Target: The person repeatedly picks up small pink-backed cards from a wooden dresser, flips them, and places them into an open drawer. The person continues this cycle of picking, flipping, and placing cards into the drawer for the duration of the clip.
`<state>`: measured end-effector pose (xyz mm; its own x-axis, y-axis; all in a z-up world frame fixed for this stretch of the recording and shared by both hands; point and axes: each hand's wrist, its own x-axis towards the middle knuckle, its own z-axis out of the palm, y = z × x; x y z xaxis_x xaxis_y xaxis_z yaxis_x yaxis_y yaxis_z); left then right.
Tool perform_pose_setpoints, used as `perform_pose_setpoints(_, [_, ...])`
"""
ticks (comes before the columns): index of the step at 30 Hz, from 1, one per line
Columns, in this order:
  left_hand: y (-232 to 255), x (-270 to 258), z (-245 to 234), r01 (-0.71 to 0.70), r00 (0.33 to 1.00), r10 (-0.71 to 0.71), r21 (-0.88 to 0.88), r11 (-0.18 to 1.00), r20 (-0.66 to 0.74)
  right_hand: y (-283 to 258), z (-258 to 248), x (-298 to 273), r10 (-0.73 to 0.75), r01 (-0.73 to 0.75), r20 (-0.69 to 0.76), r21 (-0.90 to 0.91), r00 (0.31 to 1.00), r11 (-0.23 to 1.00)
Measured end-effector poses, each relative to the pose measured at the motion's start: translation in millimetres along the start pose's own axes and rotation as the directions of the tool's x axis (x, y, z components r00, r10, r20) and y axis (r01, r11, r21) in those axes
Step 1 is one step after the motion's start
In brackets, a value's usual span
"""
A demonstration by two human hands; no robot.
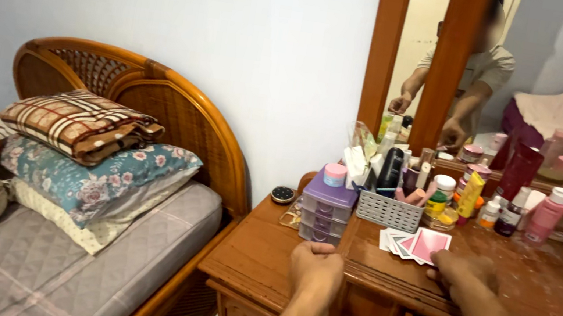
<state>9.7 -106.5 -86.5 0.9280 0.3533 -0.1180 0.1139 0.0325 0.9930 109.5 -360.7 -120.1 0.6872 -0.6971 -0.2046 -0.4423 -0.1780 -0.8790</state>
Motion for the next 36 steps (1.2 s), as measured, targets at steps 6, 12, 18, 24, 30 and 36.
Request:
perform_pose_setpoints(6, [0,7,23,-0.155,0.983,0.15,0.046,0.987,0.105,-5,-13,-25,-0.272,0.264,-0.166,-0.067,0.948,0.962])
perform_pose_setpoints(12, [20,16,38,-0.149,0.971,0.132,0.073,0.986,0.2,-39,-8,-54,-0.572,0.528,0.252,0.223,0.781,0.819])
perform_pose_setpoints(18, [20,20,39,-0.204,0.954,0.232,-0.156,0.966,0.19,-70,-3,-96,-0.585,0.518,0.573,0.299,0.574,0.801])
perform_pose_setpoints(24, [25,49,-6,-0.593,0.802,0.53,0.265,0.76,0.276,-92,-2,-150,-0.684,0.581,0.463,0.367,0.563,0.727])
perform_pose_setpoints(30, [62,21,-43,-0.354,0.923,0.367,0.117,0.928,-0.117,-90,8,-179,-0.431,0.333,0.716,0.286,0.55,0.899])
perform_pose_setpoints(36, [77,-4,-55,-0.393,0.918,0.393,0.255,0.884,0.05,-77,22,-200,-0.546,0.436,0.65,0.345,0.528,0.831])
